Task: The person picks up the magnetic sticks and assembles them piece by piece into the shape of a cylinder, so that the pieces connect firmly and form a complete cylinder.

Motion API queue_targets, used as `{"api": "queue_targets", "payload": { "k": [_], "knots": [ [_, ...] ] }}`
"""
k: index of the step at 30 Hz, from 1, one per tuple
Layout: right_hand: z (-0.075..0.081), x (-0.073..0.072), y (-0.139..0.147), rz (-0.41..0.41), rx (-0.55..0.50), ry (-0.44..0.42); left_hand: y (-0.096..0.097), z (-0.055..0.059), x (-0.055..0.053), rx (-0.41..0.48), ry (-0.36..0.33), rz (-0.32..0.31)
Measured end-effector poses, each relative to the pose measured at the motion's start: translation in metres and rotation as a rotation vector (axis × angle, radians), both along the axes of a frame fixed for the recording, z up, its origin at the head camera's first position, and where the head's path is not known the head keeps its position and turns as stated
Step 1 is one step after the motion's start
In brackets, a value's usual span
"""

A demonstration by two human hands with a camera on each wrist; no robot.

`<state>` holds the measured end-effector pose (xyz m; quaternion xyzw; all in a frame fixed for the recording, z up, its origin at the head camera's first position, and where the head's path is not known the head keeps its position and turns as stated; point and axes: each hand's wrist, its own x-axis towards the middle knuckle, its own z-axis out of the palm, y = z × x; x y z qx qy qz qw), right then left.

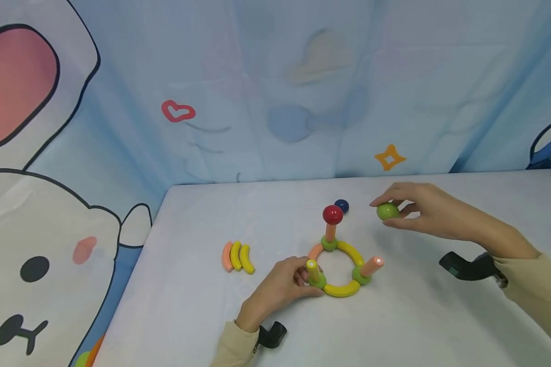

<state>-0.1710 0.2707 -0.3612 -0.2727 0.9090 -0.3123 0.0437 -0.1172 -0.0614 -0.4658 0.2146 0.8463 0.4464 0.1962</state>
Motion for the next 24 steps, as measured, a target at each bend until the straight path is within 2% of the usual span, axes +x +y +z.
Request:
{"api": "queue_targets", "payload": {
  "k": [5, 8, 10, 12, 18, 24],
  "knots": [
    [0.022, 0.028, -0.014, 0.182, -0.021, 0.127, -0.002, -0.001, 0.0, -0.001, 0.011, -0.003],
    [0.026, 0.039, -0.023, 0.293, -0.006, 0.152, -0.003, -0.001, 0.001, -0.003, 0.005, 0.004],
    [0.025, 0.045, -0.027, 0.335, 0.002, 0.152, -0.003, -0.002, 0.002, -0.002, 0.0, 0.006],
    [0.024, 0.049, -0.03, 0.339, 0.021, 0.136, -0.003, -0.002, 0.002, 0.0, 0.0, 0.005],
    [0.018, 0.052, -0.035, 0.268, 0.135, 0.054, -0.001, -0.002, 0.003, -0.005, 0.019, -0.01],
    [0.016, 0.053, -0.035, 0.239, 0.166, 0.059, 0.0, -0.001, 0.002, -0.001, 0.021, -0.009]
  ]
}}
